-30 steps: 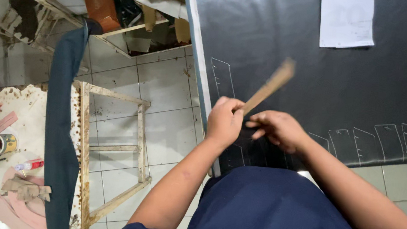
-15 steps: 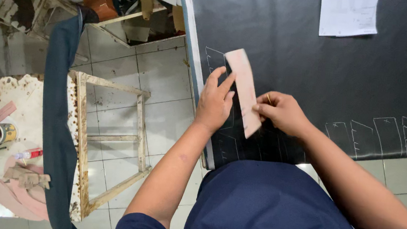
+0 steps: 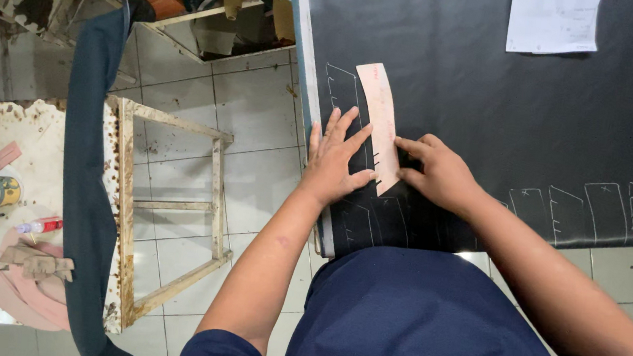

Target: The person places a paper pattern piece on a large black fabric sheet and uses a pencil to mark the fabric along the pattern's edge. They repeat this process for several pattern pieces laid out in a row, marking each one before moving to the next.

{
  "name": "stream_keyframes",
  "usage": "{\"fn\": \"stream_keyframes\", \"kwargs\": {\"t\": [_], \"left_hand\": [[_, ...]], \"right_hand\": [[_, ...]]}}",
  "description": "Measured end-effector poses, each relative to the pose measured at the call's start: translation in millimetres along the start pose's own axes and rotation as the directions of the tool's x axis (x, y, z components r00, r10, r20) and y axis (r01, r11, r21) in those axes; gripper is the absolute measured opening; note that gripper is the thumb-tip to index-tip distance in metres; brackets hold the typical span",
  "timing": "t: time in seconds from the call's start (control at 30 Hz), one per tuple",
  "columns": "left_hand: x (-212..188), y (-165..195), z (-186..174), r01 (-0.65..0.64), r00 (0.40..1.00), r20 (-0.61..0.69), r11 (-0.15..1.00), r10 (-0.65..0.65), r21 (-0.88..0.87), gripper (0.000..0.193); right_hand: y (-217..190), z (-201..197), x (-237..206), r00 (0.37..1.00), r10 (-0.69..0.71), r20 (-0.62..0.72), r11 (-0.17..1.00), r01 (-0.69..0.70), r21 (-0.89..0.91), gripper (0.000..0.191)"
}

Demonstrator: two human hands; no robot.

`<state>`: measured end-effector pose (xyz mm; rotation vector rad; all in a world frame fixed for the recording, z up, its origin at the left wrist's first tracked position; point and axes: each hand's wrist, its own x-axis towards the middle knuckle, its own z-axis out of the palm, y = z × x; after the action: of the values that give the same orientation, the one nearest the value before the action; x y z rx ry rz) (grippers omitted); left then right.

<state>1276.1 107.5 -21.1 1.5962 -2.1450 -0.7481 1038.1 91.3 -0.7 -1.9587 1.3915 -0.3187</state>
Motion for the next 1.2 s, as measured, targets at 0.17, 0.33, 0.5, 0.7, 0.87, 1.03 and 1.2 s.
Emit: {"fn": "stream_keyframes", "kwargs": {"t": [0.17,0.33,0.5,0.7,0.87,1.03,1.2], "left_hand": [[-0.5,-0.6,0.0,-0.003,1.0,-0.008,1.0,0.003,-0.005,0.087],[-0.1,-1.5,-0.1,0.002,1.0,0.006,1.0,-0.001,-0.008,0.087],[-0.4,-0.6,-1.5,0.005,1.0,0.018,1.0,-0.005,-0.02,0.086],[-1.1,2.4,-3.4,0.015,1.0,0.026,1.0,-0.015,-0.009,0.086],[-1.4,1.5,-0.8,0.003,0.999,0.038,1.0,-0.004,0.01,0.086],[-1.9,-3.0,5.2,-0.018,1.0,0.014,0.999,0.017,0.032,0.086],[-1.7,-5.0,7.8,-0.016,1.0,0.021,0.998,0.015,0.053,0.086]], "right_hand": [[-6.9,-7.1,-0.3,0.997,-0.011,0.08,0.998,0.016,-0.06,0.066],[-10.1,-6.9,-0.8,0.998,-0.009,0.068,0.999,0.012,-0.053,0.065],[-8.6,-8.5,-1.5,0.996,-0.003,0.084,0.999,0.007,-0.046,0.067],[-9.0,-9.0,-3.0,0.997,0.001,0.078,0.999,0.002,-0.038,0.067],[-8.0,-8.9,-5.3,0.997,-0.001,0.072,0.999,0.003,-0.035,0.066],[-7.5,-7.0,-4.0,0.998,-0.02,0.059,0.999,0.022,-0.036,0.066],[-9.1,-8.0,-3.7,0.998,-0.014,0.058,0.999,0.016,-0.04,0.067]]}}
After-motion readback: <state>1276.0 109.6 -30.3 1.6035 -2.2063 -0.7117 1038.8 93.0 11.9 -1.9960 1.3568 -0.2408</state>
